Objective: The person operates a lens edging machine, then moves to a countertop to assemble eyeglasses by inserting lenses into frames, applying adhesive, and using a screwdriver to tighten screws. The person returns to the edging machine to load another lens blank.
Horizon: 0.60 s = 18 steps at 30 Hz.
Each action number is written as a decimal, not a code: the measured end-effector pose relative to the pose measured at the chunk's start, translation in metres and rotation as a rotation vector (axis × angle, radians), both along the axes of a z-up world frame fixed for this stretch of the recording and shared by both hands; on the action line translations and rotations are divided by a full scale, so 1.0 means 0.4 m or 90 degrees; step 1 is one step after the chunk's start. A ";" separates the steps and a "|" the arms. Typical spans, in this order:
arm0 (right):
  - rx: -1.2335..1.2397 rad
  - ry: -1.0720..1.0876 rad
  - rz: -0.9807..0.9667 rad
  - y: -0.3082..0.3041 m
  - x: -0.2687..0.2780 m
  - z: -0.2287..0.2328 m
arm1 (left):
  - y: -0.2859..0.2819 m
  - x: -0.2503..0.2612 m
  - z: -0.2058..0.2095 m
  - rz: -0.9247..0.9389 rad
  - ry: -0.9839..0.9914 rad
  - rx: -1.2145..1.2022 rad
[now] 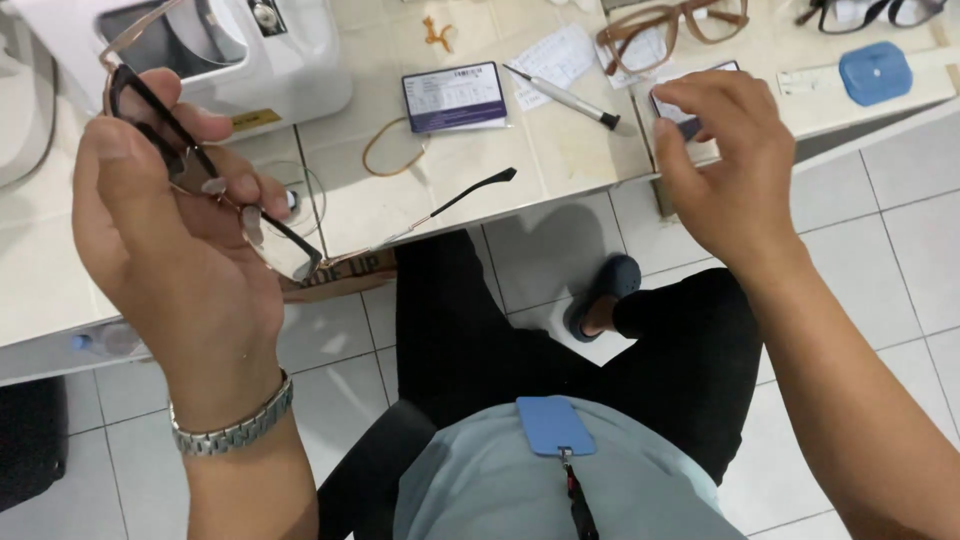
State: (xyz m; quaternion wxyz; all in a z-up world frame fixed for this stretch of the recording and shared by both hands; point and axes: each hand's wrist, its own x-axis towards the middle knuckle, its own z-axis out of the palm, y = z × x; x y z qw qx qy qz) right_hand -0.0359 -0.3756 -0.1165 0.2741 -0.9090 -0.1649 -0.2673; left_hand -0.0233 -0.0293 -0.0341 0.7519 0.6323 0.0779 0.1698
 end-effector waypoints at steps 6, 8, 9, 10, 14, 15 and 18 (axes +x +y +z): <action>0.075 0.052 -0.121 -0.076 -0.185 -0.031 | -0.050 0.006 -0.028 -0.048 0.017 -0.054; 0.090 0.078 -0.171 -0.119 -0.254 -0.060 | -0.061 0.010 -0.035 -0.057 0.019 -0.057; 0.105 0.103 -0.215 -0.140 -0.288 -0.076 | -0.067 0.013 -0.040 -0.060 0.021 -0.059; 0.105 0.105 -0.222 -0.165 -0.329 -0.097 | -0.069 0.015 -0.047 -0.066 0.024 -0.059; 0.188 0.215 -0.382 -0.239 -0.482 -0.169 | -0.084 0.034 -0.079 -0.073 0.034 -0.084; 0.232 0.267 -0.459 -0.250 -0.523 -0.181 | -0.089 0.039 -0.088 -0.070 0.039 -0.094; 0.305 0.303 -0.567 -0.281 -0.654 -0.266 | -0.091 0.054 -0.122 -0.097 0.041 -0.100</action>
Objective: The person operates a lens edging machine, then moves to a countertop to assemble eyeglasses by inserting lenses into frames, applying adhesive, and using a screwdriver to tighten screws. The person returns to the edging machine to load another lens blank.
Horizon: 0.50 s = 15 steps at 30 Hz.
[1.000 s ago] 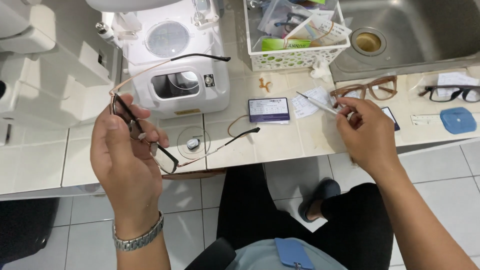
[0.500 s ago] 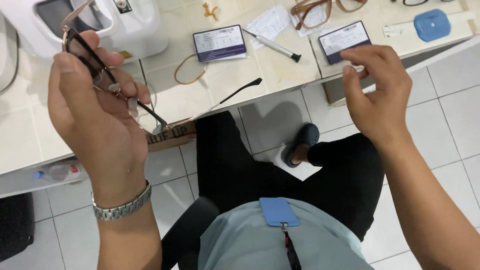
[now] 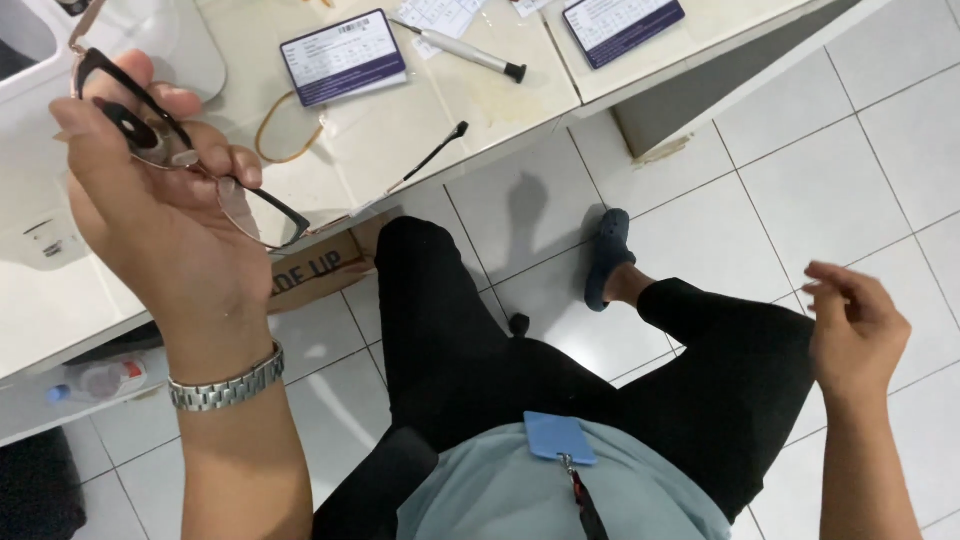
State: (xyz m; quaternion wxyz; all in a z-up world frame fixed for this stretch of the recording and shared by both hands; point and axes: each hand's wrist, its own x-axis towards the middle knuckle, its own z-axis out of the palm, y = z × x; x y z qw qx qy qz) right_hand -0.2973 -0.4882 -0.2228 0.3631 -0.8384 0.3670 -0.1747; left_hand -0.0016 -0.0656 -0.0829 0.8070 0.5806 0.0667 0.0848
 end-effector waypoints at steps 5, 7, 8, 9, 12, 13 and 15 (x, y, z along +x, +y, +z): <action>0.137 0.056 -0.187 0.044 -0.218 -0.135 | 0.018 0.010 -0.044 -0.043 0.004 -0.024; 0.180 0.060 -0.248 0.080 -0.296 -0.169 | 0.037 0.018 -0.071 -0.071 -0.003 -0.035; 0.223 0.059 -0.294 0.097 -0.334 -0.183 | 0.047 0.024 -0.083 -0.068 0.010 -0.065; 0.268 0.058 -0.338 0.116 -0.370 -0.199 | 0.061 0.028 -0.094 -0.062 0.024 -0.094; 0.322 0.030 -0.390 0.162 -0.438 -0.205 | 0.119 0.048 -0.157 -0.119 -0.020 -0.081; 0.323 0.031 -0.393 0.171 -0.447 -0.204 | 0.119 0.041 -0.157 -0.122 -0.018 -0.080; 0.328 0.038 -0.414 0.186 -0.456 -0.198 | 0.123 0.031 -0.151 -0.110 -0.010 -0.093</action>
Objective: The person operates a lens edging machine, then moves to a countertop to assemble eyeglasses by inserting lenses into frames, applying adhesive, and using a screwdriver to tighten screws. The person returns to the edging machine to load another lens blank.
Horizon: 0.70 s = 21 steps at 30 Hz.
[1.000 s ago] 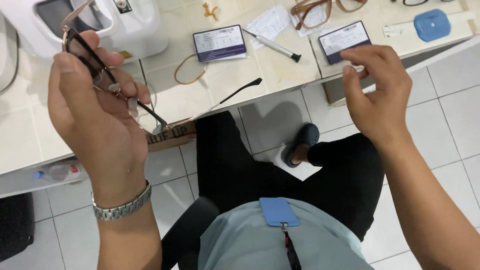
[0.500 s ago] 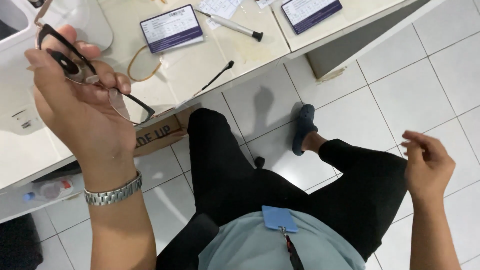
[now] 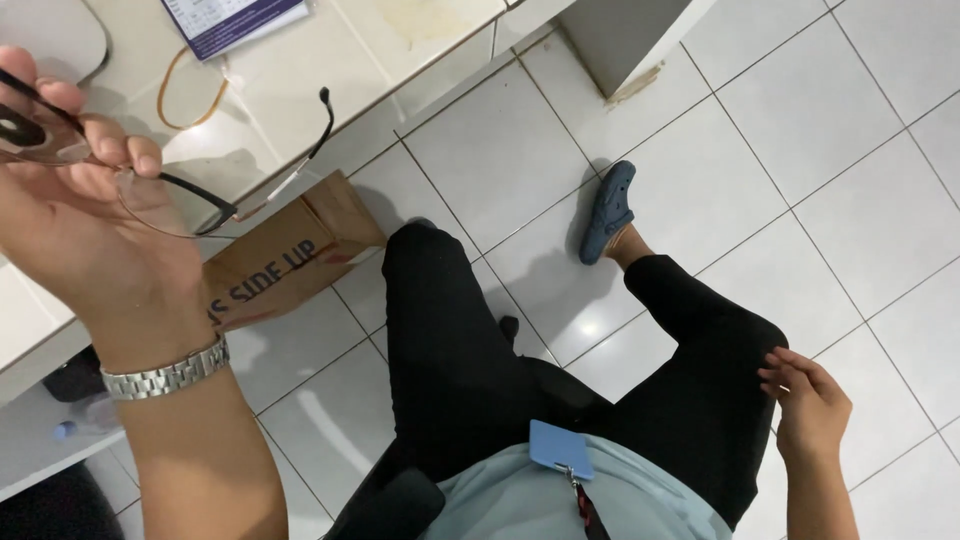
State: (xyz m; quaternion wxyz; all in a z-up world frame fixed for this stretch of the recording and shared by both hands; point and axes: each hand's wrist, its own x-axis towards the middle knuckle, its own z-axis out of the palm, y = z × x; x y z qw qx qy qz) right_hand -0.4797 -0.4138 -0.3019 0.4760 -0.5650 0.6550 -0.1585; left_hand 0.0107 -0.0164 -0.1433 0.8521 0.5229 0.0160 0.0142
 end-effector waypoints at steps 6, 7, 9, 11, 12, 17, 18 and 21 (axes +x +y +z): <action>-0.060 -0.031 0.137 0.055 0.160 0.099 | -0.048 -0.045 0.081 -0.017 -0.005 -0.056; -0.062 -0.050 0.152 0.063 0.243 0.141 | -0.037 -0.042 0.083 -0.002 -0.025 -0.056; -0.116 -0.098 0.301 0.080 0.392 0.238 | -0.032 -0.033 0.080 -0.029 -0.048 -0.098; -0.189 -0.154 0.430 0.124 0.557 0.356 | -0.020 -0.030 0.081 -0.023 -0.054 -0.105; -0.257 -0.194 0.547 0.148 0.633 0.418 | -0.018 -0.029 0.078 -0.029 -0.044 -0.110; -0.508 -0.368 0.895 0.237 0.999 0.533 | -0.006 -0.024 0.072 0.010 -0.021 -0.106; -0.558 -0.425 0.963 0.259 1.065 0.541 | -0.004 -0.023 0.066 0.011 -0.005 -0.108; -0.600 -0.300 1.064 0.297 1.226 0.522 | 0.005 -0.018 0.055 -0.007 -0.005 -0.103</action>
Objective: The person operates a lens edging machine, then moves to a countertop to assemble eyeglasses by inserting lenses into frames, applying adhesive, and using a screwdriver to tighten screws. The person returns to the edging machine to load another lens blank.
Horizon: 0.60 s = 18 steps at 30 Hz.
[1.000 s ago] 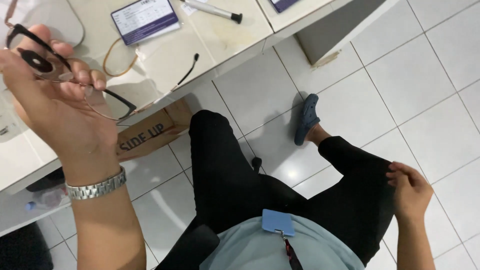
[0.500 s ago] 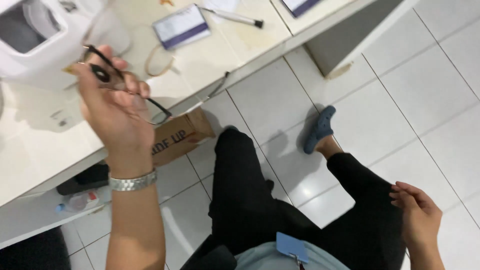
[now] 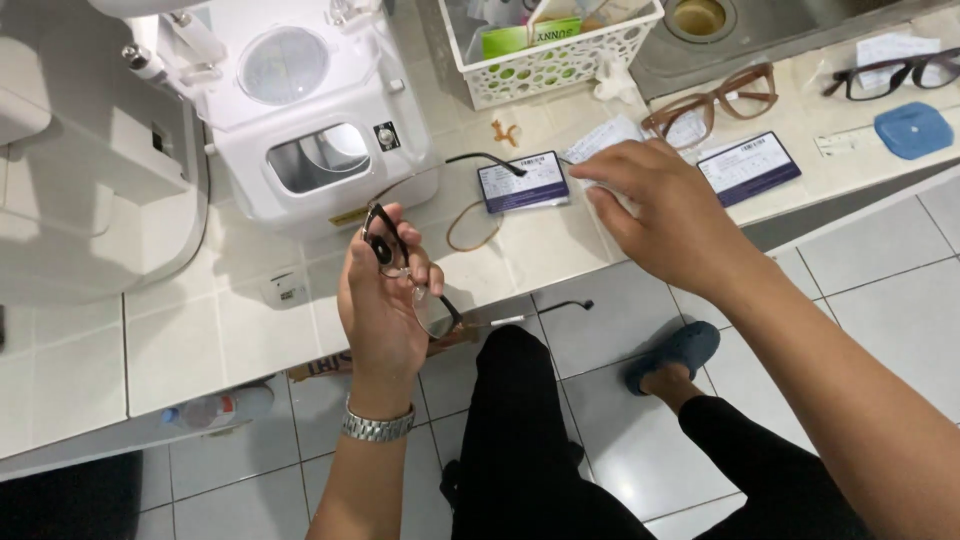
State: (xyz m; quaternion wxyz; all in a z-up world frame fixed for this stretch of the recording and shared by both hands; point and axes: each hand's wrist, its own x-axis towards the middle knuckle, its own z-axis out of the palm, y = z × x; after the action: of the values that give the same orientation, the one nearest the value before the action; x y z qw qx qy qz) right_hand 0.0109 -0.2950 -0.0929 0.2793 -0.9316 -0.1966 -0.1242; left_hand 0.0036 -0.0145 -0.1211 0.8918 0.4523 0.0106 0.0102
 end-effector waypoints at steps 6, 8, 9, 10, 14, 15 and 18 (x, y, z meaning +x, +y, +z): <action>-0.041 0.089 0.016 0.036 0.148 0.019 | -0.022 0.016 -0.037 -0.026 -0.066 0.047; -0.082 0.102 0.037 0.019 0.185 0.013 | -0.033 0.023 -0.031 -0.031 -0.070 0.035; -0.120 0.119 0.052 0.009 0.201 0.009 | -0.040 0.024 -0.029 -0.044 -0.071 0.024; -0.123 0.118 0.058 0.004 0.212 0.014 | -0.049 0.024 -0.027 -0.037 -0.071 0.022; -0.156 0.112 0.142 -0.004 0.258 0.044 | -0.072 0.035 -0.026 -0.052 -0.085 0.005; -0.160 0.114 0.172 -0.006 0.265 0.051 | -0.077 0.037 -0.030 -0.067 -0.088 0.003; -0.177 0.097 0.250 -0.021 0.301 0.023 | -0.083 0.041 -0.018 -0.064 -0.084 0.003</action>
State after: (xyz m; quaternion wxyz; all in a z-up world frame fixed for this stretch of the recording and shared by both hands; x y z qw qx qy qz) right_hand 0.1313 -0.3032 -0.0838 0.1815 -0.9118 -0.3670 0.0310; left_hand 0.0201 -0.0478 -0.1284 0.8890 0.4523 -0.0708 -0.0047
